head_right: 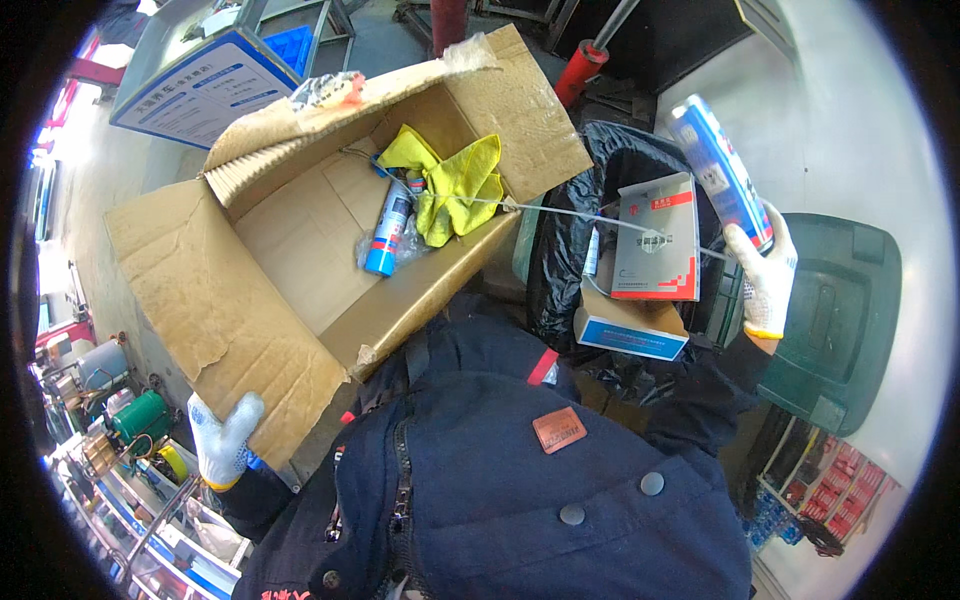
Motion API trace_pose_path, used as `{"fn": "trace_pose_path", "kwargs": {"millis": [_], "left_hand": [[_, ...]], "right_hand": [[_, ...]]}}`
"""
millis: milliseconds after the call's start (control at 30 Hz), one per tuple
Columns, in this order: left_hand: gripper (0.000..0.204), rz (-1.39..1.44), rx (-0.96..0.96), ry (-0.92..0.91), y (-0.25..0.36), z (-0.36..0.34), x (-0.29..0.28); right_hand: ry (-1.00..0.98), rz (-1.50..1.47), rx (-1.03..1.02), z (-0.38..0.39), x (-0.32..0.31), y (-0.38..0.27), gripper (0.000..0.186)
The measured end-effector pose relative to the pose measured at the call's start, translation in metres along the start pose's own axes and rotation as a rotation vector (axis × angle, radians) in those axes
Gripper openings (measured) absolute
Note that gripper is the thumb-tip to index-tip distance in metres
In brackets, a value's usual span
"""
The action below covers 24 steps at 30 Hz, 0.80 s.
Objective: The person enters a red car and wipes the dashboard and center console with a cloth. They then exit the vehicle, pick up a cardboard box, and walk through a garage while carrying it. The person opens the box, removes several items including spray cans and a cloth, and places them into a trash bin.
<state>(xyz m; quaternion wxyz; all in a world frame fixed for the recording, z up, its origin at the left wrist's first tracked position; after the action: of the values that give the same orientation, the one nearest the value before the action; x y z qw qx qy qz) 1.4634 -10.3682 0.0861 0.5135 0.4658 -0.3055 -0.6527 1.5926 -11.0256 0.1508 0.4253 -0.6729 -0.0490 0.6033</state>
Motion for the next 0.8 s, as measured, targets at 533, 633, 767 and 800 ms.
{"fn": "trace_pose_path", "kwargs": {"millis": [533, 633, 767, 800], "left_hand": [[0.052, 0.051, -0.031, 0.059, 0.007, -0.002, 0.004], [0.054, 0.013, -0.073, -0.027, 0.021, 0.018, 0.006], [0.056, 0.055, -0.148, 0.045, 0.035, 0.033, 0.006], [0.057, 0.067, -0.222, 0.101, 0.034, 0.034, 0.005]], "right_hand": [[-0.221, 0.286, -0.819, 0.016, 0.278, -0.015, 0.034], [-0.613, 0.405, -0.984, 0.048, 0.401, -0.055, 0.026], [-0.693, 1.051, -0.842, 0.040, 0.530, -0.040, 0.030], [-0.609, 1.141, -0.855, 0.030, 0.549, -0.024, 0.031]]}}
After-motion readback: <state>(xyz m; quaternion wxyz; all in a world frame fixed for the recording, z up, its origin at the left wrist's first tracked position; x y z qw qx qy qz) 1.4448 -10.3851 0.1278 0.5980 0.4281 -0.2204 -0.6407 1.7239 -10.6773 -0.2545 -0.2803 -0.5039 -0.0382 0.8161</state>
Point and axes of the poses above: each hand's wrist, its own z-axis away from the middle knuckle, its own x-axis out of the palm, y = z × x, the point moved 1 cm from there along -z, towards the middle knuckle, and after that the axes turned 6 degrees about x, right-handed, at the moved point
